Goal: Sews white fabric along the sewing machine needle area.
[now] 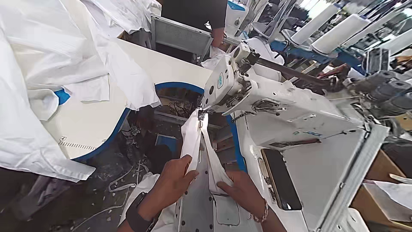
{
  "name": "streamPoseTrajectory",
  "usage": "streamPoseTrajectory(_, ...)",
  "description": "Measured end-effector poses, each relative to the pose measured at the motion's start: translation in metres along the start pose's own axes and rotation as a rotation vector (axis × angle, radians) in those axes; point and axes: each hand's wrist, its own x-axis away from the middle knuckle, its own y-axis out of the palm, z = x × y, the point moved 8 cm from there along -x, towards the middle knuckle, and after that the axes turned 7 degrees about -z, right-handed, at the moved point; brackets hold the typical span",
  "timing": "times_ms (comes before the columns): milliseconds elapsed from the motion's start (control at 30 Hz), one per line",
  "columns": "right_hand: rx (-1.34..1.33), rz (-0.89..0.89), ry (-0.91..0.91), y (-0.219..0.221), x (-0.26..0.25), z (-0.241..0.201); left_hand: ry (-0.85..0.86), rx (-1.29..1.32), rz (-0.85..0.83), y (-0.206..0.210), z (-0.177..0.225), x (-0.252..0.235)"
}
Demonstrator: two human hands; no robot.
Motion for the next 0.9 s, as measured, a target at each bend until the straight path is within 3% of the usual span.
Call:
streamPoseTrajectory(67, 0.014, -0.226, 0.008, 0.017, 0.007, 0.027, 0.125, -0.133, 0.128, 0.008, 0.004, 0.023)
streamPoseTrajectory(133, 0.304, -0.160, -0.125, 0.003, 0.025, -0.027, 0.369, -0.268, 0.384, 0.005, 0.016, 0.029)
streamPoseTrajectory(200, 0.585, 0.148, -0.359, 0.003, 0.055, -0.100, 0.494, -0.339, 0.522, 0.010, 0.023, 0.028)
streamPoseTrajectory(233, 0.611, 0.162, -0.381, 0.012, 0.061, -0.118, 0.499, -0.344, 0.557, 0.016, 0.022, 0.025)
streamPoseTrajectory(300, 0.455, -0.044, -0.218, 0.029, 0.051, -0.117, 0.450, -0.300, 0.593, 0.013, 0.016, 0.015)
streamPoseTrajectory(367, 0.390, -0.095, -0.078, 0.017, 0.044, -0.108, 0.358, -0.270, 0.551, 0.005, 0.018, 0.003)
streamPoseTrajectory(467, 0.462, -0.106, -0.064, -0.006, 0.052, -0.124, 0.297, -0.237, 0.369, 0.013, 0.016, 0.010)
streamPoseTrajectory(533, 0.465, -0.153, -0.101, -0.002, 0.040, -0.123, 0.387, -0.238, 0.451, 0.011, 0.018, 0.014)
streamPoseTrajectory(600, 0.458, -0.270, 0.034, 0.007, 0.028, -0.105, 0.501, -0.248, 0.616, 0.008, 0.016, 0.013)
streamPoseTrajectory(700, 0.513, -0.226, 0.082, -0.005, 0.026, -0.104, 0.479, -0.250, 0.699, 0.006, 0.016, 0.001)
streamPoseTrajectory(800, 0.496, -0.270, 0.005, -0.004, 0.028, -0.109, 0.338, -0.230, 0.505, 0.006, 0.015, 0.002)
streamPoseTrajectory(900, 0.479, -0.301, -0.033, -0.002, 0.024, -0.109, 0.307, -0.185, 0.370, 0.009, 0.015, 0.012)
